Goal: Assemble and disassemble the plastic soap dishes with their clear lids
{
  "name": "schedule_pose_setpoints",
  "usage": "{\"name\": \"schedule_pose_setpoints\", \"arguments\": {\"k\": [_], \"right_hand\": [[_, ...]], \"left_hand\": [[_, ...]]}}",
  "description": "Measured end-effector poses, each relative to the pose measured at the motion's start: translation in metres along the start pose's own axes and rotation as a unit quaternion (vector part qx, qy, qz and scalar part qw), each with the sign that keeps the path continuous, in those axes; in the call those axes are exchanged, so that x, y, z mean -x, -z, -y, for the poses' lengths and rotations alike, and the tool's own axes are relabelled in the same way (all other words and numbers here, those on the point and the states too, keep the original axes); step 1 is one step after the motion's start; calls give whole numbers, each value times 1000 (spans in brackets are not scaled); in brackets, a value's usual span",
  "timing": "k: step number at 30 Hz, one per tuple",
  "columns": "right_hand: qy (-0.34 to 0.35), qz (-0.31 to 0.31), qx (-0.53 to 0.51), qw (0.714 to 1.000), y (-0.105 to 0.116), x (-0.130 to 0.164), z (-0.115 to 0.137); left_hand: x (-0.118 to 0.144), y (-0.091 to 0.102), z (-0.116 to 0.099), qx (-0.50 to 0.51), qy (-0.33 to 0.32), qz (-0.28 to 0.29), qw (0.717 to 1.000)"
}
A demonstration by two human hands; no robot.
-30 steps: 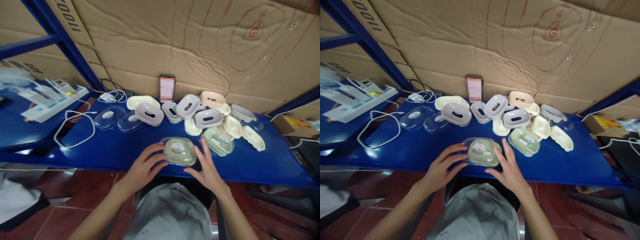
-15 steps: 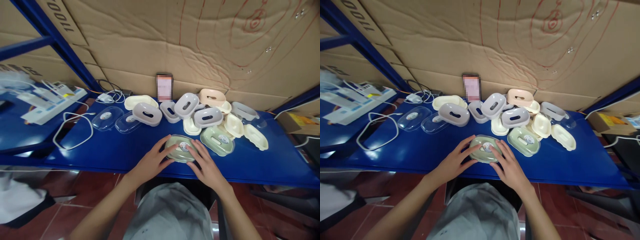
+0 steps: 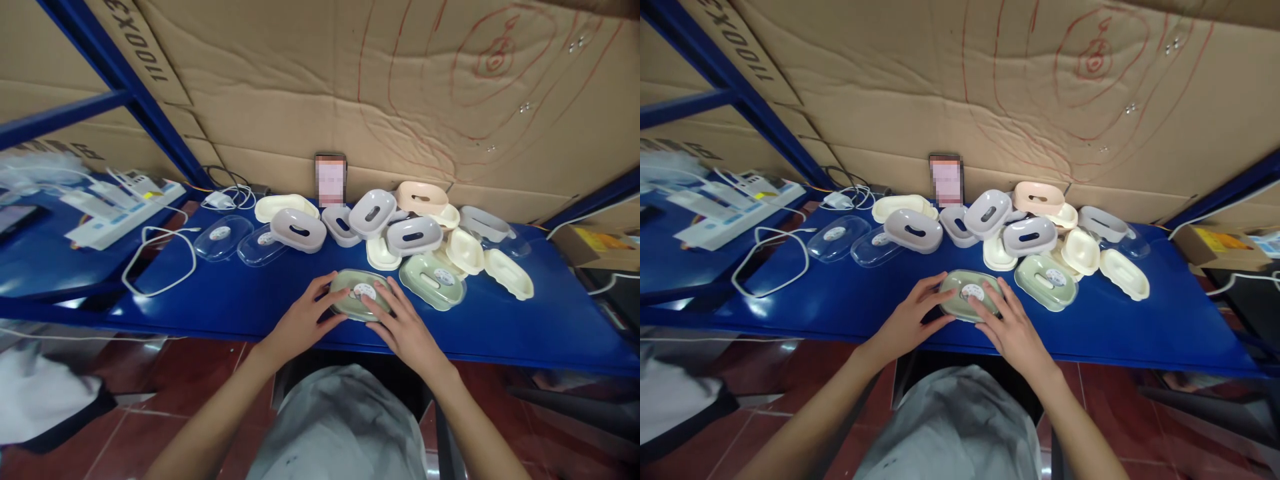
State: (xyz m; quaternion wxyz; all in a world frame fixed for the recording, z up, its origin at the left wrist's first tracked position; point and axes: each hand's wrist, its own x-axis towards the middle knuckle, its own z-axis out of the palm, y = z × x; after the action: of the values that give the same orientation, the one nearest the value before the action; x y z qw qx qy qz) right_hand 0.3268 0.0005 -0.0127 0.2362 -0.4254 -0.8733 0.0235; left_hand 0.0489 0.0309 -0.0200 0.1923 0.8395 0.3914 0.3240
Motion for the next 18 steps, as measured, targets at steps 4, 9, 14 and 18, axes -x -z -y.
{"name": "schedule_pose_setpoints", "arguments": {"k": [4,9,14,18], "right_hand": [[-17,-4,11,1000,10,29,10],[-106,-30,56,992,44,113,4],[-217,-95,129,963,78,189,-35],[-243,-157,176,941,88,213,-85]], "left_hand": [[9,23,7,-77,16,3,997],[31,71,52,-241,98,-162,952],[35,93,91,-286,197,-133,928],[28,87,97,-308,219,-103,920]]}}
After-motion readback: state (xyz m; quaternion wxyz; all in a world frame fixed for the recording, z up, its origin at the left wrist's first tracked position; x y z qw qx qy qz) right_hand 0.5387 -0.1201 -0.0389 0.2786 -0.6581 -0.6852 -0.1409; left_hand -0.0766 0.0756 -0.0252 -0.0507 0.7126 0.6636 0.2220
